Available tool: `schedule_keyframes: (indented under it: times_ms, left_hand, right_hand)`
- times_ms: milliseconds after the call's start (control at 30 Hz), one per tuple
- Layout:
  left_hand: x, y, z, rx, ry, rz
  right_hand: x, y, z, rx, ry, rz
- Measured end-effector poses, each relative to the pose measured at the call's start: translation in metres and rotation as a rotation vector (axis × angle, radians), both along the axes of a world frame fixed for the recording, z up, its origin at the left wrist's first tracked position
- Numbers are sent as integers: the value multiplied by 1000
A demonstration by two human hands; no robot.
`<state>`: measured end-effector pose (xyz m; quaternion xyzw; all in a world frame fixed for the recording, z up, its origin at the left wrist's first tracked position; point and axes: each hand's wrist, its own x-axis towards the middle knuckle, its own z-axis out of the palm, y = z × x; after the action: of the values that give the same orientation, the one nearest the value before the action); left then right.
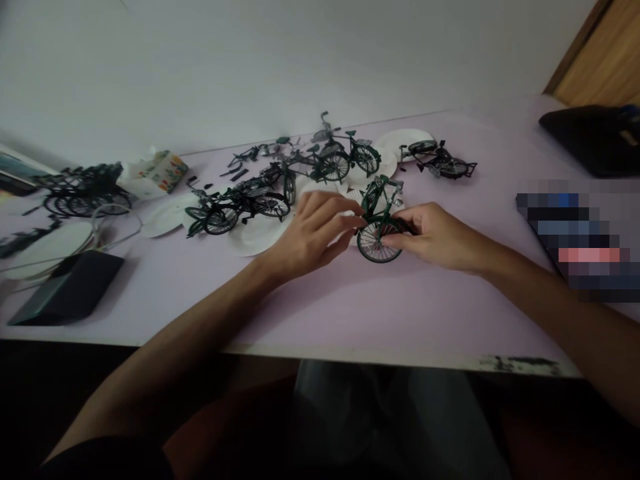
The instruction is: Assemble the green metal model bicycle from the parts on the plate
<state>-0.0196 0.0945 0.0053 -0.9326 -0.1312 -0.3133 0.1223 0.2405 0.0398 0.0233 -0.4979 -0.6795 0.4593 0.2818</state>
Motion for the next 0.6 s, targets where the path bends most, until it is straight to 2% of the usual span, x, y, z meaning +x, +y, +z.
schedule_keyframes:
  times_ms: [167, 333, 467, 600]
  left_hand:
    - [0, -5, 5, 71, 75, -60]
    - [2, -8, 7, 174, 45, -99]
    - [3, -10, 7, 145, 28, -90]
    - [1, -10, 6, 93, 55, -112]
  right_hand:
    - [-6, -3, 11, -36, -20, -42]
    - [-5, -2, -2, -52, -58, -46]
    - [-5, 0, -12, -32, -19, -46]
    - [-2, 3, -15, 0, -38, -16]
